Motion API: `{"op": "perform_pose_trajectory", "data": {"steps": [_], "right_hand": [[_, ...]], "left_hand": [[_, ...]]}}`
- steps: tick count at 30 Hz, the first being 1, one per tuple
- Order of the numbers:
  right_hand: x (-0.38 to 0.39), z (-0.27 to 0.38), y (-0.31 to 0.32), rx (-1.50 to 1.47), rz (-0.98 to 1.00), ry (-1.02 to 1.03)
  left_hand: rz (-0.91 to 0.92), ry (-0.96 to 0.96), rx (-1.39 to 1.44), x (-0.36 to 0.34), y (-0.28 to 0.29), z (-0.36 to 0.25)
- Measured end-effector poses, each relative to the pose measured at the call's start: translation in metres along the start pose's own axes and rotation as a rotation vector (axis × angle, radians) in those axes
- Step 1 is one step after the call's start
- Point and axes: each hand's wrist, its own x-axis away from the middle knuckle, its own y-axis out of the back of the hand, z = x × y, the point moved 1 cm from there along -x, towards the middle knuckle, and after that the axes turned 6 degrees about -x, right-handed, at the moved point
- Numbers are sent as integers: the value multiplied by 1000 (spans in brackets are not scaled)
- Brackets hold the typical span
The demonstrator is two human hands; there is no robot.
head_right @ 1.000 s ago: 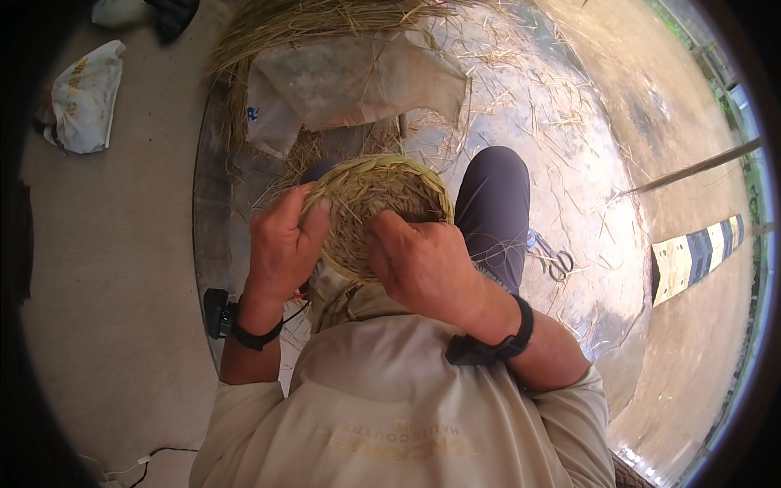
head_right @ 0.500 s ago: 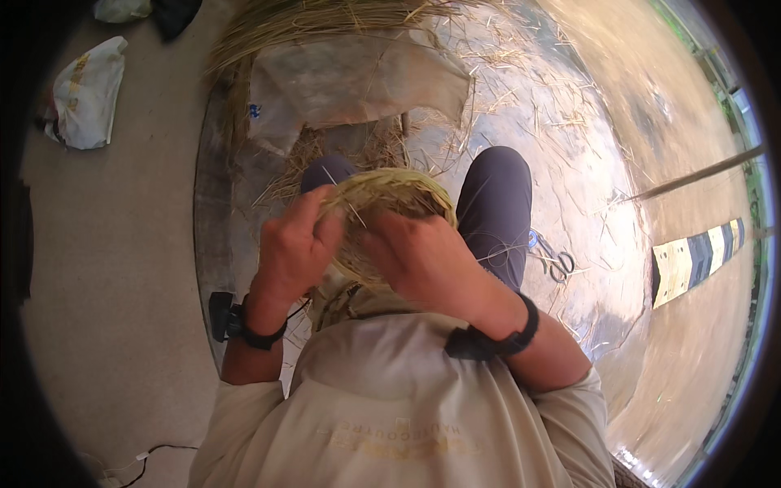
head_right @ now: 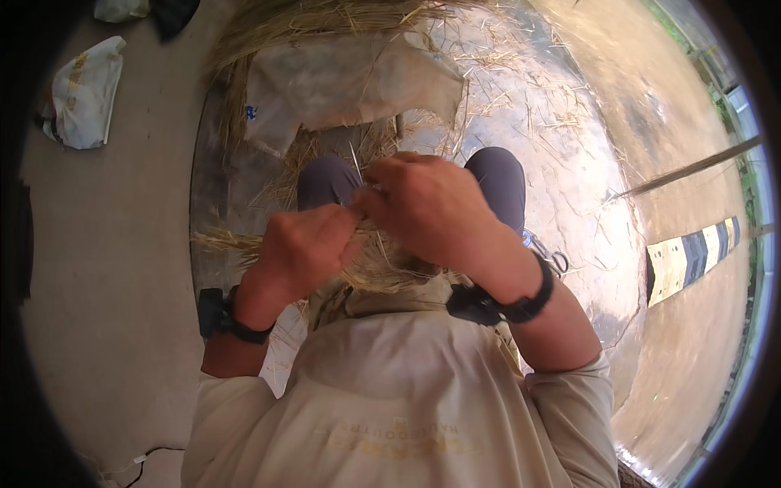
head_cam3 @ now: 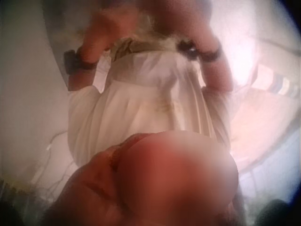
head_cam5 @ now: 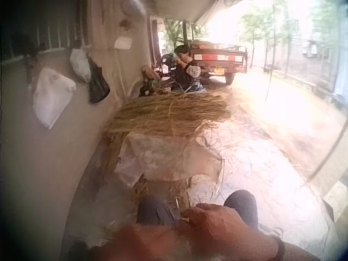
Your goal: The recorder is weaving a small basket using a needle and thread to bind bundles of straw.
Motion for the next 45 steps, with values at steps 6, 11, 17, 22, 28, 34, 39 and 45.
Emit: {"op": "perform_pose_trajectory", "data": {"steps": [6,11,17,22,28,34,39,45], "right_hand": [[-25,-17,0,-365,-110,-147],[-25,-2,0,-348,-90,87],[4,2,45,-1972,-113,-143],[68,-20,108,160,-91,140],[185,-168,252,679,-367,-392],[335,-265,367,1256,-507,-645],[420,-289,414,-80,-972,-892],[573,-366,508,-650,-1092,-1090]], "left_hand": [[-127,-8,-12,-6,1,-11],[-31,-20,-23,-2,1,-3],[57,120,-236,12,15,38],[-3,344,-412,55,70,117],[139,612,-621,133,123,185],[220,649,-563,166,134,185],[118,640,-490,158,122,178],[229,541,-570,186,127,196]]}}
